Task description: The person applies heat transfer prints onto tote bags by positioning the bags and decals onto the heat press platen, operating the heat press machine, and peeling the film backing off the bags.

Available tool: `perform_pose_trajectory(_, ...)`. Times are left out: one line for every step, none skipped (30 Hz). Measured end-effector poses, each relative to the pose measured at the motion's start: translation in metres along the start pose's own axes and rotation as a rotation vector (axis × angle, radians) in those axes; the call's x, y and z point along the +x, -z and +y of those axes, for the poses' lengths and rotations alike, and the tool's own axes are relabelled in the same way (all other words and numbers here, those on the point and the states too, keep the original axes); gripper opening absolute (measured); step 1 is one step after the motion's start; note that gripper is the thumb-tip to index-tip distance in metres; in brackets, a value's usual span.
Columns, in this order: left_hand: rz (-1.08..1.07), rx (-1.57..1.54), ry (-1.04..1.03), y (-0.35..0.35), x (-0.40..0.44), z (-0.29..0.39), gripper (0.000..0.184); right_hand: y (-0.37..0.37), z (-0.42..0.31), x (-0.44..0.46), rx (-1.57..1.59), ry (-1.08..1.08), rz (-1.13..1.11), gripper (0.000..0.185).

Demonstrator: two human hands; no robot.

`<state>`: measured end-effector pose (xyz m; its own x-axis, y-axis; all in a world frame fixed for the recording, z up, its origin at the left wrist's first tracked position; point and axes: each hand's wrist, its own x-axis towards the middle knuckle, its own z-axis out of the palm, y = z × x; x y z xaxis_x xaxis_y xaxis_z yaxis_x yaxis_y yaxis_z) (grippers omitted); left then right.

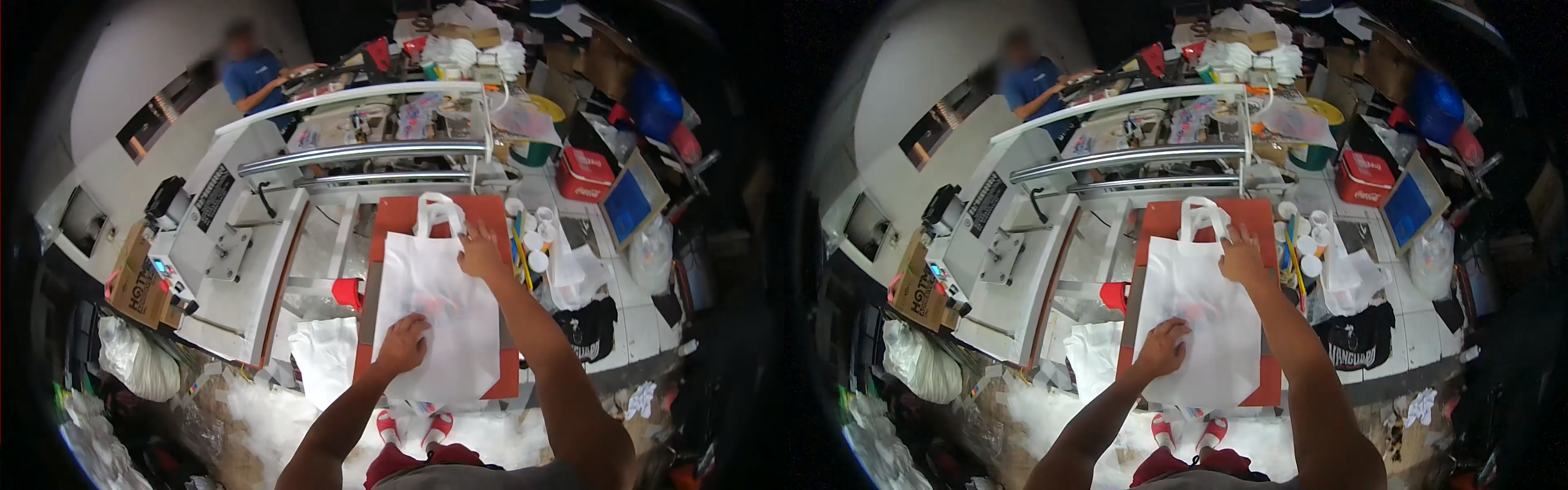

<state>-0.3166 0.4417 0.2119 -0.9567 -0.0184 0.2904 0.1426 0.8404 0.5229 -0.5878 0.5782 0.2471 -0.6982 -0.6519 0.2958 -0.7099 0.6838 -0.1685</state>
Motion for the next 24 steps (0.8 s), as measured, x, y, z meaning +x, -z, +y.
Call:
perform_pose_trajectory(0.022,0.017,0.007,-0.002,-0.001,0.001,0.036,-0.001,-0.001,-0.002,-0.014,0.008,-0.013,0.05)
perform_pose_trajectory(0.014,0.025,0.003,-0.003,-0.001,0.0,0.036,0.0,-0.004,0.001,-0.027,0.026,-0.021,0.051)
perform_pose_trajectory(0.006,0.037,0.0,-0.003,-0.001,-0.001,0.037,0.001,-0.007,0.006,-0.02,0.01,-0.045,0.052)
perform_pose_trajectory(-0.01,0.02,0.019,-0.001,0.0,0.001,0.037,0.004,-0.008,0.01,-0.013,-0.01,-0.071,0.052)
perform_pose_trajectory(-0.02,0.038,0.038,-0.003,-0.001,0.001,0.037,-0.006,-0.003,0.016,-0.018,-0.039,-0.119,0.053)
perform_pose_trajectory(-0.034,0.05,0.056,-0.004,0.0,0.001,0.037,-0.017,0.002,0.023,-0.026,-0.072,-0.172,0.054)
perform_pose_trajectory(-0.024,0.065,0.068,-0.003,0.001,0.003,0.037,-0.019,0.002,0.027,-0.016,-0.054,-0.167,0.054)
perform_pose_trajectory(-0.028,0.072,0.07,-0.001,0.001,0.005,0.036,-0.021,0.002,0.03,-0.016,-0.139,-0.243,0.055)
perform_pose_trajectory(-0.036,0.073,0.073,0.0,-0.001,0.007,0.036,-0.024,0.001,0.031,-0.02,-0.226,-0.324,0.056)
perform_pose_trajectory(-0.033,0.074,0.085,-0.001,-0.002,0.006,0.036,-0.023,-0.001,0.031,-0.019,-0.215,-0.33,0.056)
perform_pose_trajectory(-0.02,0.07,0.068,-0.002,-0.002,0.005,0.036,-0.021,-0.002,0.03,-0.062,-0.192,-0.291,0.055)
perform_pose_trajectory(-0.011,0.064,0.048,-0.001,-0.003,0.004,0.036,-0.018,-0.004,0.026,-0.106,-0.174,-0.251,0.055)
perform_pose_trajectory(-0.01,0.061,0.05,-0.001,-0.002,0.003,0.036,-0.006,-0.013,0.015,-0.086,-0.133,-0.138,0.054)
perform_pose_trajectory(-0.026,0.065,0.06,-0.001,-0.001,0.002,0.036,0.002,-0.021,-0.003,-0.091,-0.131,-0.14,0.054)
perform_pose_trajectory(-0.041,0.07,0.069,0.0,-0.001,0.002,0.036,0.006,-0.029,-0.027,-0.012,-0.04,-0.023,0.053)
perform_pose_trajectory(-0.034,0.067,0.067,0.0,-0.001,0.0,0.036,0.013,-0.037,-0.052,0.066,0.053,0.097,0.053)
perform_pose_trajectory(-0.063,0.062,0.076,0.001,0.001,-0.001,0.035,0.026,-0.047,-0.081,0.083,0.107,0.045,0.053)
perform_pose_trajectory(-0.093,0.056,0.085,0.001,0.002,-0.001,0.035,0.039,-0.057,-0.111,0.101,0.16,-0.009,0.054)
perform_pose_trajectory(-0.086,0.054,0.083,0.002,0.001,0.0,0.035,0.052,-0.066,-0.136,0.09,0.171,-0.101,0.054)
perform_pose_trajectory(-0.071,0.059,0.078,0.003,0.0,0.002,0.035,0.059,-0.071,-0.154,0.079,0.182,-0.193,0.054)
perform_pose_trajectory(-0.057,0.065,0.074,0.003,-0.001,0.004,0.035,0.055,-0.069,-0.165,0.073,0.185,-0.19,0.054)
perform_pose_trajectory(-0.051,0.065,0.074,0.003,-0.003,0.006,0.035,0.049,-0.064,-0.172,0.077,0.157,-0.249,0.055)
perform_pose_trajectory(-0.065,0.065,0.077,0.004,-0.005,0.008,0.035,0.043,-0.062,-0.177,0.084,0.133,-0.303,0.057)
perform_pose_trajectory(-0.072,0.072,0.077,0.009,-0.003,0.007,0.035,0.039,-0.06,-0.177,0.084,0.144,-0.287,0.057)
